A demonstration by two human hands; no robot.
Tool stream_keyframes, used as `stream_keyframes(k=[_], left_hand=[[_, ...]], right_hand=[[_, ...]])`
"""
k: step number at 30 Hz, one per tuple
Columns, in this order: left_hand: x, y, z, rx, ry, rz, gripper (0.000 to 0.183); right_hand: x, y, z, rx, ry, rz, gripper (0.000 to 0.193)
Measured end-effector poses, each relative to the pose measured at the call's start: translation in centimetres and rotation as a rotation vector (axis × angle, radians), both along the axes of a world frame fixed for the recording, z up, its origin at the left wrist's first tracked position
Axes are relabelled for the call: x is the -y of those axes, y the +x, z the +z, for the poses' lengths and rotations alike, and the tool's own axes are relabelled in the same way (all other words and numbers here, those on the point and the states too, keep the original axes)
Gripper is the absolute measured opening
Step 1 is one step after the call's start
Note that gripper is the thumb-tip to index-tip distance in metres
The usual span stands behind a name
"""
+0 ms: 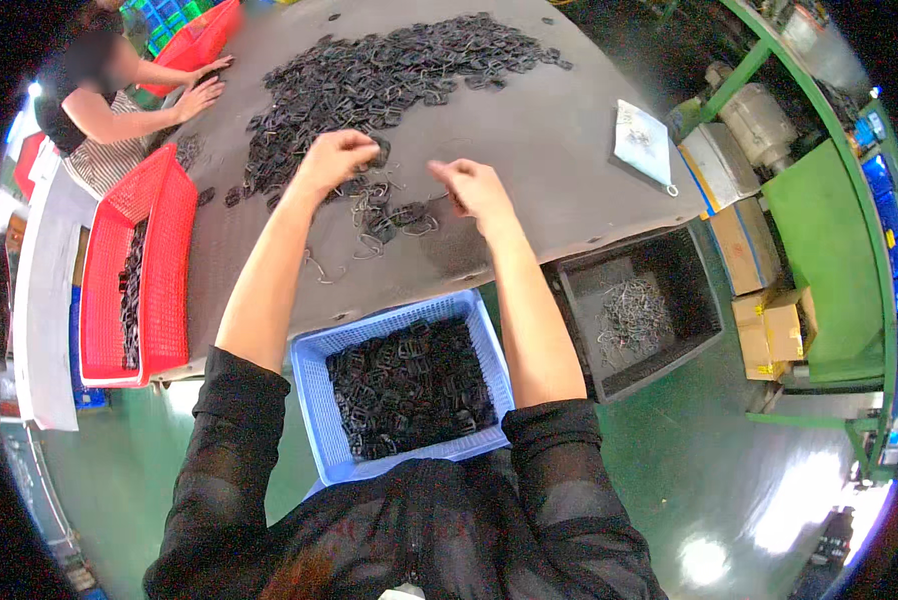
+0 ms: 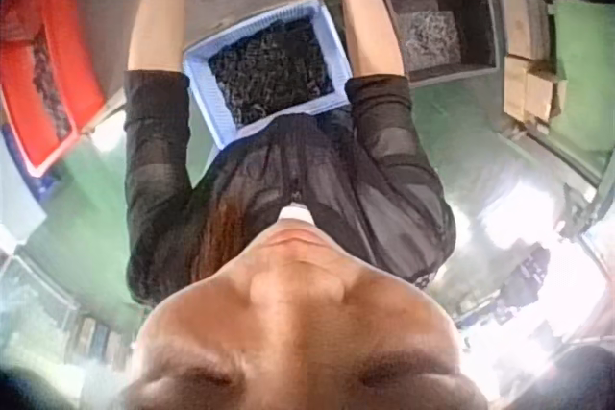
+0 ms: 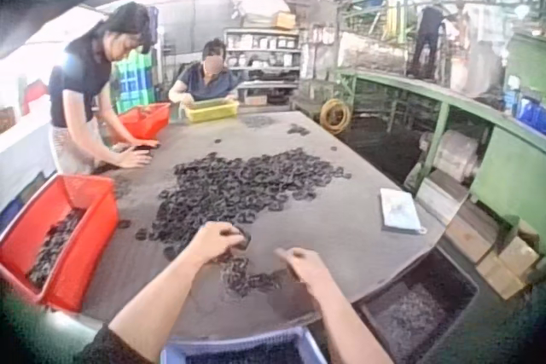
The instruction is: The person sorts black plastic buckles from a large pile on a table into a blue plastic basket, then empties the basket into a larger red crate.
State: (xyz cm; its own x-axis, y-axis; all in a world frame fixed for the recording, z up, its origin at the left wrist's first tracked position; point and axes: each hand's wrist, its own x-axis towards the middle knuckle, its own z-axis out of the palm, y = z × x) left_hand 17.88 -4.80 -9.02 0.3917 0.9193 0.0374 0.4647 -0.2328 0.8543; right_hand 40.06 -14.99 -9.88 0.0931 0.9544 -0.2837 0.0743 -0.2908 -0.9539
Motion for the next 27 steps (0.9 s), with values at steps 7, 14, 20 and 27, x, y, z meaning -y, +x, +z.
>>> stream_keyframes(k=[7,14,20,27], left_hand=[[1.7,-4.3,0.9,0.135,-0.382,0.098,0.024],[3.3,-6.6,0.5,0.585,-0.53,0.123,0.019],[3.2,-3.1,-0.9,-0.179,-0.1,0.264,0.032],[2.9,-3.9,-1.1,-0.218,0.018,0.116,0.035]], right_hand=[[-0.7,-6.9,0.9,0.968,0.041,0.319,0.03],[-1.6,-6.3,1.6,0.846,0.169,0.205,0.034],[-3.9,-8.8,0.9,0.948,0.113,0.395,0.035],[-3.5,-3.1,2.2,0.434,-0.021,0.336,0.031]])
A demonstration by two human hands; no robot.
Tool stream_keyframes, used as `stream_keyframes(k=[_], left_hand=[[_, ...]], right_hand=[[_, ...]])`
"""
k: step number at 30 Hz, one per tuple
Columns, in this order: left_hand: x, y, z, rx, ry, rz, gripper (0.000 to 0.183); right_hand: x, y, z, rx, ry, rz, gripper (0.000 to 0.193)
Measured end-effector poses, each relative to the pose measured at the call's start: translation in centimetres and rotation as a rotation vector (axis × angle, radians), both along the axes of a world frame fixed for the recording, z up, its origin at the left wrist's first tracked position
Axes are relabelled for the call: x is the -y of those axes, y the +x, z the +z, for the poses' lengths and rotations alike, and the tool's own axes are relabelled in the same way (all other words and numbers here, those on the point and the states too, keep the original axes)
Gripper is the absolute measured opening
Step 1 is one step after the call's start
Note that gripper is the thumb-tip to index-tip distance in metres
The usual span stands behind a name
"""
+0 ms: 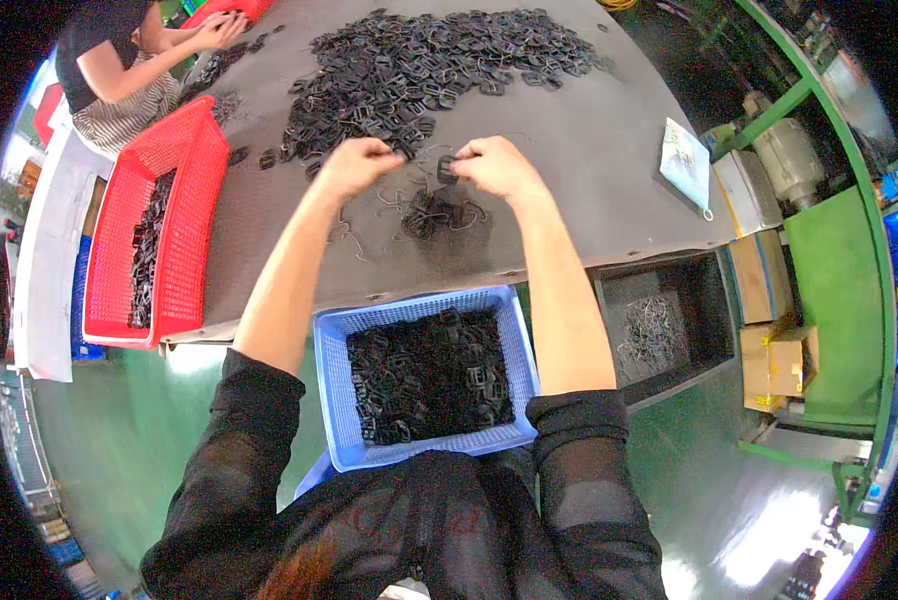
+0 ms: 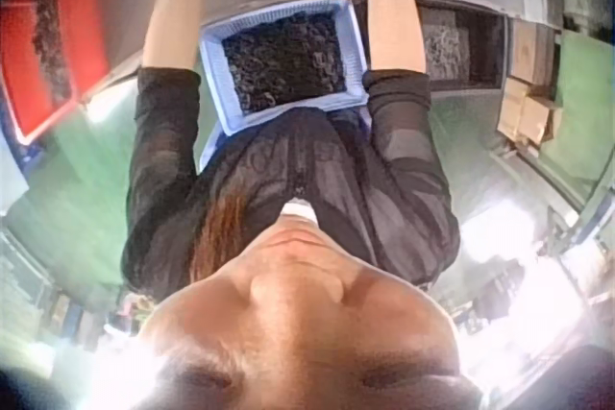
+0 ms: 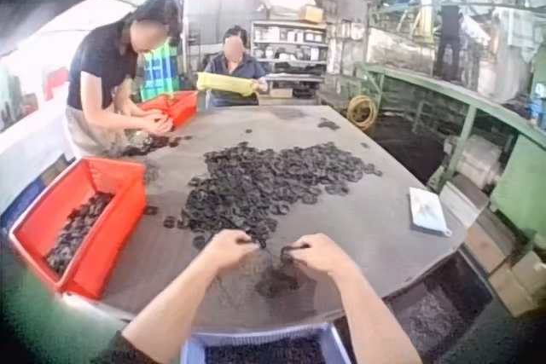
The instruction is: The person sorts black plastic buckles from a large pile on a table into a blue plastic basket, then empties the basket into a larger red crate.
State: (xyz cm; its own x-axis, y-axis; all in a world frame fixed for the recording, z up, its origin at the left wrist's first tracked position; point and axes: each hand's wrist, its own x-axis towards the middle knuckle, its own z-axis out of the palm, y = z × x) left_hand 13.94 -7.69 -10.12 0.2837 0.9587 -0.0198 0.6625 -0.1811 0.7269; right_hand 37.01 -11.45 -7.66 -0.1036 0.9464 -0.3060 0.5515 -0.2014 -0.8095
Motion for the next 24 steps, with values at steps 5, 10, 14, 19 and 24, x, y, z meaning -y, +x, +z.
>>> stream_keyframes(k=[5,10,14,19,24], left_hand=[[0.3,-2.2,0.8,0.076,0.103,0.0,0.028],[6.7,-4.3,6.6,0.411,-0.379,-0.116,0.031],[12.3,-2.6,6.1,0.047,-0.538,-0.595,0.027],[11.4,1.0,4.1,0.081,0.016,-0.302,0.025],[6.1,5.6,-1.7,-0.162,0.383,0.108,0.016]], right_hand=[[-0.2,2.5,-1.1,0.454,0.179,0.011,0.031],[-0.6,3.9,-1.7,0.368,0.187,-0.1,0.036],[0.3,3.7,-1.4,0.508,0.104,-0.021,0.039],[-0.1,2.1,-2.1,0.424,0.136,-0.014,0.038],[0.3,2.2,-0.3,0.061,0.117,-0.105,0.026]])
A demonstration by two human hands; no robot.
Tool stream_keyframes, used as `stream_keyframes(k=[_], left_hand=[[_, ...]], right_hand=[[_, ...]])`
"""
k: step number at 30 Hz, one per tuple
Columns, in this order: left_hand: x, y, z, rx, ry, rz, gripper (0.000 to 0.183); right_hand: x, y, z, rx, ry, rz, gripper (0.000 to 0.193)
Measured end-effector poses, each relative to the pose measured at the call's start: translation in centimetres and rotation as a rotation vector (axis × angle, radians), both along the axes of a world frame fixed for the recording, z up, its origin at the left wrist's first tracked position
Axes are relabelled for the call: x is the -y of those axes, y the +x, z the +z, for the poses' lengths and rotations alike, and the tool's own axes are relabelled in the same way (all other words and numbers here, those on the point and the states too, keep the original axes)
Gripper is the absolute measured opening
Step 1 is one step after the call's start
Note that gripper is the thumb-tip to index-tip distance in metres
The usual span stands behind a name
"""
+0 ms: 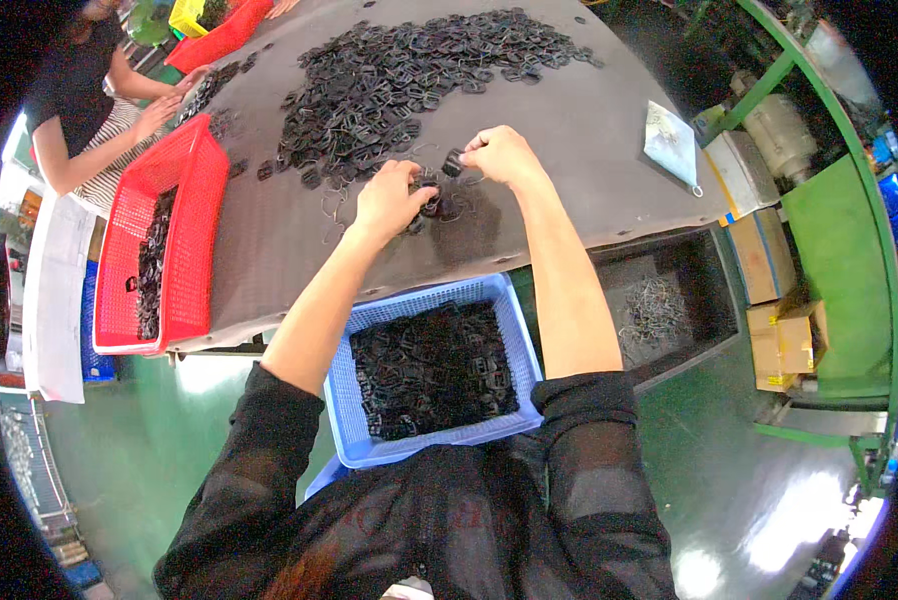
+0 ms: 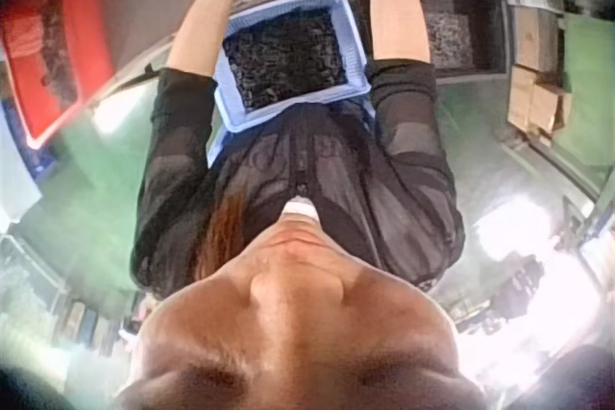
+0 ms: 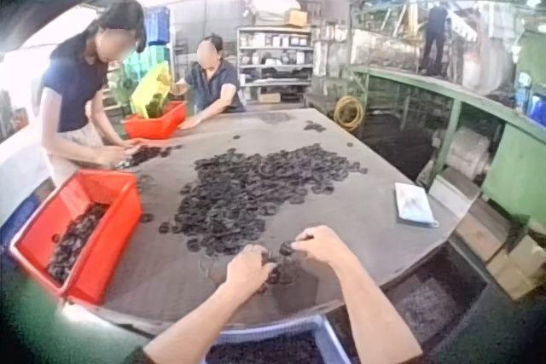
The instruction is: The person sorts black plastic buckles from a large pile on a table into a blue plastic basket, then empties the basket into a larger red crate.
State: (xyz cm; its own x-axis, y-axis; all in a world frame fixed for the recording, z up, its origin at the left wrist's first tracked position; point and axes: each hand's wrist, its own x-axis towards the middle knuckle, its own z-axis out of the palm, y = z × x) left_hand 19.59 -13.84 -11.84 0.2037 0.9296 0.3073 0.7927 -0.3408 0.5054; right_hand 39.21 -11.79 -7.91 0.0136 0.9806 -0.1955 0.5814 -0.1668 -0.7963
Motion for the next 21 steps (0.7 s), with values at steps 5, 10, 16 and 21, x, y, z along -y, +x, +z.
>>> stream_keyframes(k=[5,10,16,21], left_hand=[[-2.4,0.2,0.3,0.17,-0.168,-0.136,0.01],[-1.9,-2.0,1.9,0.194,-0.082,-0.081,0.019],[-0.8,1.0,0.5,-0.113,-0.058,-0.095,0.035],[-2.6,-0.5,0.2,0.043,-0.202,-0.063,0.018]], right_hand=[[0.5,2.2,-0.1,0.123,0.106,-0.149,0.024],[3.1,1.3,1.0,0.115,0.005,0.107,0.028],[7.0,-2.5,0.6,-0.014,0.062,0.474,0.038],[5.7,-5.6,-2.2,0.496,0.231,0.073,0.034]])
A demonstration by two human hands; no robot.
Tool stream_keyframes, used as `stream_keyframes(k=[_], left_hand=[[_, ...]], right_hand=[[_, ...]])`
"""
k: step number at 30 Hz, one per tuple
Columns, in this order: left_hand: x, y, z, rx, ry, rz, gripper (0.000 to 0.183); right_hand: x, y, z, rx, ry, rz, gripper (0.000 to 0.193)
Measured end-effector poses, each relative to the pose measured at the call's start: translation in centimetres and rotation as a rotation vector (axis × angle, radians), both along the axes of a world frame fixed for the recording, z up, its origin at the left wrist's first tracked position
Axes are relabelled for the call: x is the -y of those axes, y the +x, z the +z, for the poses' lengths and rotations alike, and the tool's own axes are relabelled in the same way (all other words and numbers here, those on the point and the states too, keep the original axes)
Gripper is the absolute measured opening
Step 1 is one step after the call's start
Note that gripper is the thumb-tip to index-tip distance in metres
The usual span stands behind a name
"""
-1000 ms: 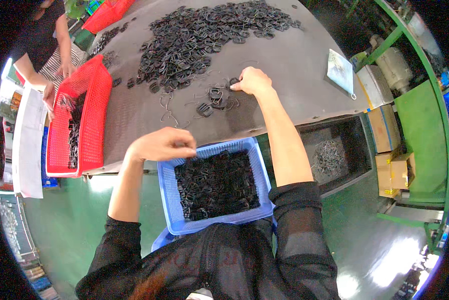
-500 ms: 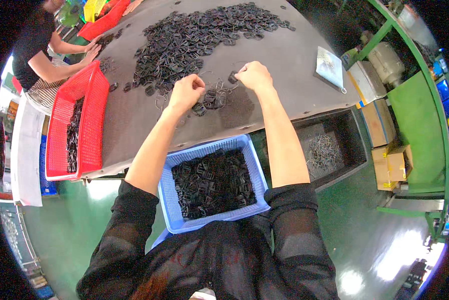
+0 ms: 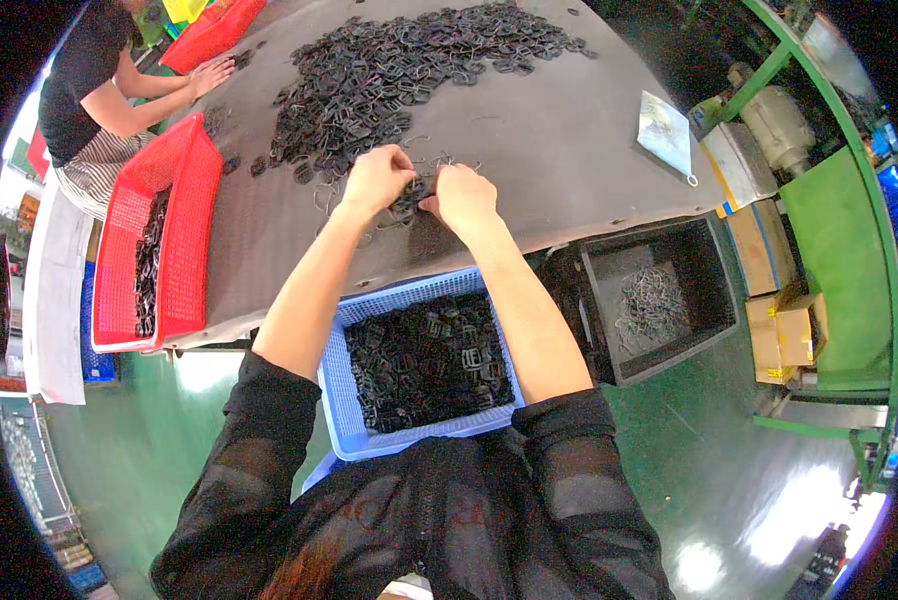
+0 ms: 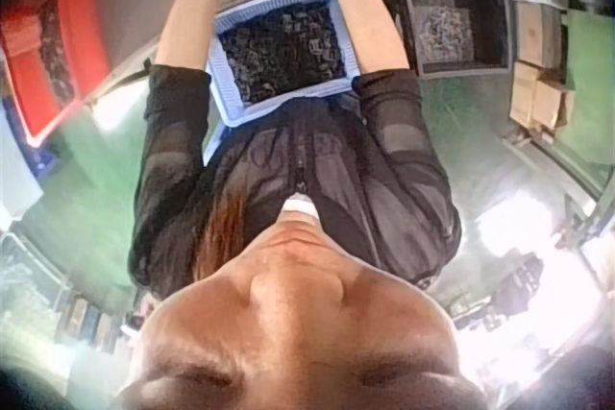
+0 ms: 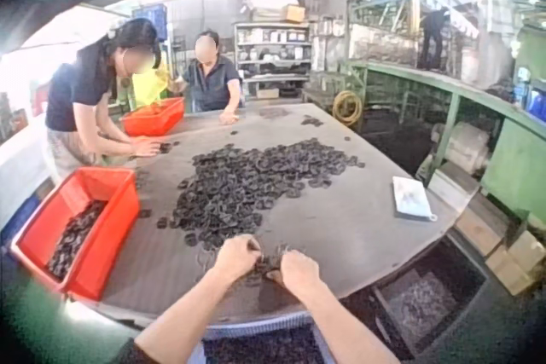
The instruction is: The person sorts black plastic buckles from a large pile on a table into a blue plastic basket, then empties the basket into a larger red crate.
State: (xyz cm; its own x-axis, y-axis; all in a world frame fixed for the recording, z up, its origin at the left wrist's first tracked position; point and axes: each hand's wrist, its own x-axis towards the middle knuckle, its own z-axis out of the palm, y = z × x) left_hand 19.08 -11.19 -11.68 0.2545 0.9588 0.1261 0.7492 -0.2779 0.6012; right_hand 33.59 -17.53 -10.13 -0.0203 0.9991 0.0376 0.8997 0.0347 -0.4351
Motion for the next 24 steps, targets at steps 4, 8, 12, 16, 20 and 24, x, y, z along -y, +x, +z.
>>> stream_keyframes(k=[4,8,12,16,20,24], left_hand=[[0.0,-2.0,1.9,0.186,-0.061,0.028,0.025],[1.2,-1.3,1.3,-0.042,0.071,-0.15,0.031],[2.6,-0.3,0.6,-0.27,0.19,-0.154,0.031],[2.1,0.0,0.7,-0.337,0.169,-0.121,0.028],[0.2,-2.8,1.5,0.141,0.024,-0.042,0.029],[-0.9,-6.4,3.2,0.165,-0.258,-0.034,0.026]], right_hand=[[-0.5,0.7,0.9,-0.138,-0.12,-0.035,0.028],[-1.4,3.0,1.5,-0.585,-0.179,-0.099,0.03],[-0.9,4.3,2.0,-0.255,0.053,-0.265,0.028],[-0.7,6.0,1.6,-0.609,-0.026,-0.243,0.025],[-0.7,6.9,1.3,-0.68,0.017,-0.21,0.022],[-0.6,7.2,1.0,-0.549,0.032,-0.275,0.021]])
